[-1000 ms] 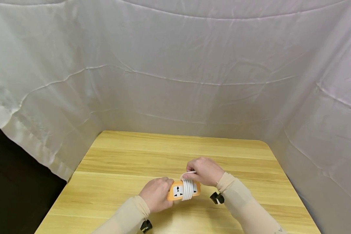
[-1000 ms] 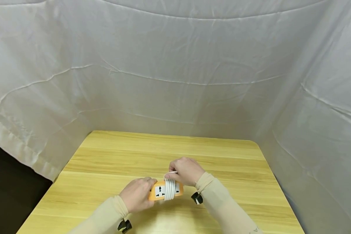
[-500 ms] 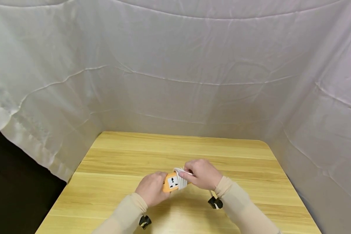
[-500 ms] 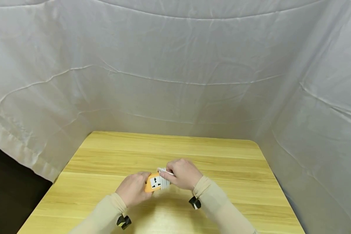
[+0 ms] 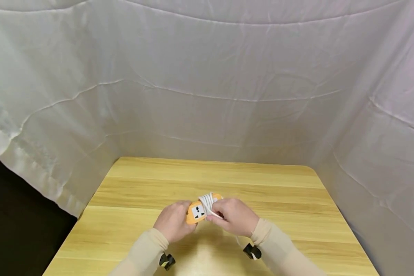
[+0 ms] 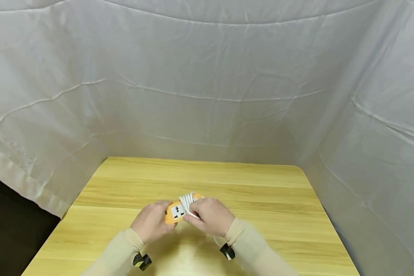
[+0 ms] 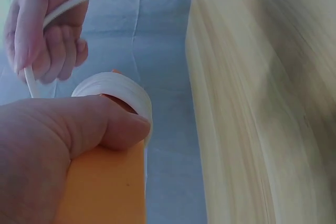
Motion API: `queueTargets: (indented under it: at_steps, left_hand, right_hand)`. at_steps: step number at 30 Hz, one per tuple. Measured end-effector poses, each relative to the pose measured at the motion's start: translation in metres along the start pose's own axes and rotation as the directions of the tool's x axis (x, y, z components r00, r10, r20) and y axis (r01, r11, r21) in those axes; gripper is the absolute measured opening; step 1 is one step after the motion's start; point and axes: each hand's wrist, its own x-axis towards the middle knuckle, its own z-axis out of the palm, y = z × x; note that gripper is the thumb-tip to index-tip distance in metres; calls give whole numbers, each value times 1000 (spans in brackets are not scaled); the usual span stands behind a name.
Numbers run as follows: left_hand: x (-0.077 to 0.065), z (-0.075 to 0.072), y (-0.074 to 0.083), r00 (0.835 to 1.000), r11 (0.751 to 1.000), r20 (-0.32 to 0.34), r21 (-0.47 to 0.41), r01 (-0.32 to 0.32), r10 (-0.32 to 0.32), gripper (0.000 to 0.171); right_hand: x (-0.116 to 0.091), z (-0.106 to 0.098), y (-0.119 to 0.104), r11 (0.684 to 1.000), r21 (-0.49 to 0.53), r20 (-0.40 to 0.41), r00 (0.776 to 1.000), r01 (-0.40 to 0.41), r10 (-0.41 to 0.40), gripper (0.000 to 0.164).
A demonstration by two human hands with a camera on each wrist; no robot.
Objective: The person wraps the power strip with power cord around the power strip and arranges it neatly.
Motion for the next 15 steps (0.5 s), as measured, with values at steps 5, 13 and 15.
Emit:
queueTargets:
  at_steps: [5,13,15]
  left_hand:
    - [0,-3,-1,1000,1000,0,-9,12,-12,40]
    - [-1,-8,-1,998,998,24,-41,57,-56,49]
    - [-1,-10,-2,997,996,31,-51,68,-66,53]
  right_hand:
    - [-3,4,-6,1000,10,-11,1000,23,-23,31]
    - [-7,12,-10,996,71,-14,999,48,-47,32]
    - [-9,14,-11,994,101,0,999,39,-39,30]
